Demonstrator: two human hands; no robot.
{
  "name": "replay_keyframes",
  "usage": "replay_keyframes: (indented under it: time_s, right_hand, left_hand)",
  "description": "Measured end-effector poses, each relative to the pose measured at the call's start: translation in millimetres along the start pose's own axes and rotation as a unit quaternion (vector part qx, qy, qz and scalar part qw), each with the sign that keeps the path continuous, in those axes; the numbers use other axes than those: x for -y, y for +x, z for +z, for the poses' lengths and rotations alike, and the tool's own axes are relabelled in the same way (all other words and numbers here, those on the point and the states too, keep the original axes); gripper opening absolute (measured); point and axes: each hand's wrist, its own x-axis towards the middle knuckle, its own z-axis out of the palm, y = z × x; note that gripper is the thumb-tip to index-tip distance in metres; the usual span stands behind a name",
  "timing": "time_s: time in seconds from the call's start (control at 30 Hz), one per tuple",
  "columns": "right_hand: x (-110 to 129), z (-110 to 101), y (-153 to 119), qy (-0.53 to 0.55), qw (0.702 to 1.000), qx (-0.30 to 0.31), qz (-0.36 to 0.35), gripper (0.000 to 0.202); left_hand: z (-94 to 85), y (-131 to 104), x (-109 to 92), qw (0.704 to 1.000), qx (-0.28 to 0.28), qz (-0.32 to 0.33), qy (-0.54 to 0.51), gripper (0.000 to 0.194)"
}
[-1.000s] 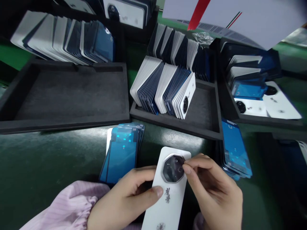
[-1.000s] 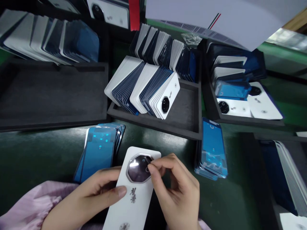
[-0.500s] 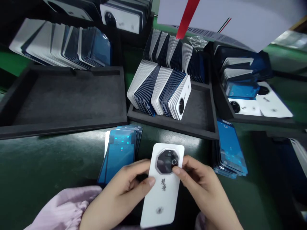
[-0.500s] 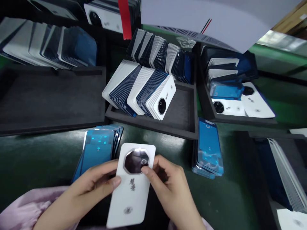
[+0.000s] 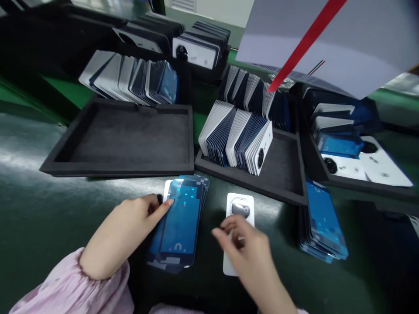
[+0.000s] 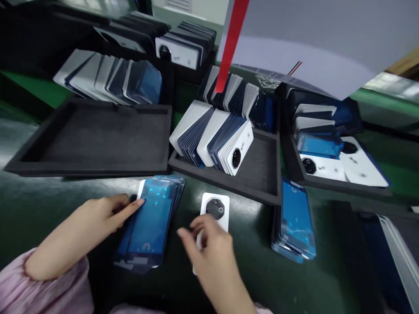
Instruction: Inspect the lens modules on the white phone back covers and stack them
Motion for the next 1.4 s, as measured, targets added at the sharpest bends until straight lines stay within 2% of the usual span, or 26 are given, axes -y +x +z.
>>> replay_keyframes:
  time_s: [0.03,0.1,0.2,0.33,0.43,0.53,0.7,0.83,0.97,1.03,1.1,1.2,1.3,1.4]
  right_hand:
    - [8,11,-3,0.011,0.999,0.043,-0.007,0.021]
    - [18,31,-6,0.022,0.996,0.088,-0.007,0.019]
    - [22,44,-4,0.036,0.993,0.11,0.006,0.026]
    - [20,40,-2,0.059,0.992,0.115,0.013,0.03]
    - [20,36,-2,0.063,0.993,0.102,0.017,0.025]
    - [21,36,-2,0.061,0.993,0.1,0.02,0.021]
    - [23,39,0,0.072,0.991,0.108,0.025,0.026]
    - [25,39,1,0.105,0.989,0.097,0.044,0.016]
    - [25,38,0,0.166,0.98,0.102,0.051,0.041]
    - [23,38,0,0.207,0.97,0.118,0.054,0.037]
    - [19,38,2,0.242,0.96,0.124,0.062,0.031]
    - [10,40,8,0.277,0.951,0.111,0.077,0.035]
    - [6,40,11,0.297,0.947,0.101,0.07,0.04]
    - [12,38,7,0.312,0.944,0.102,0.042,0.037]
  left_hand:
    - [0.7,0,0,1.0,0.007,0.006,0.001,0.046]
    - [3.1,-1,-3,0.999,0.026,0.021,-0.003,0.043]
    - [5.4,-3,-7,0.999,0.037,0.03,-0.004,0.041]
    - [3.5,-7,-8,0.998,0.003,0.032,-0.044,0.037]
    - [4.7,-8,-4,0.992,-0.049,0.047,-0.108,0.032]
    - [9.7,-6,0,0.99,-0.096,0.053,-0.094,0.037]
    - [14.3,-7,1,0.992,-0.032,0.06,-0.106,0.037]
    - [14.1,-10,-2,0.991,-0.04,0.074,-0.101,0.044]
    - [19.6,-15,-8,0.991,-0.026,0.097,-0.086,0.049]
    - [24.7,-16,-10,0.99,-0.021,0.108,-0.09,0.054]
    - [29.7,-17,-12,0.988,-0.017,0.118,-0.103,0.059]
    - [33.3,-17,-12,0.983,0.002,0.125,-0.136,0.062]
    - [30.9,-17,-10,0.975,0.017,0.127,-0.18,0.063]
    - [26.4,-17,-4,0.965,0.022,0.124,-0.228,0.064]
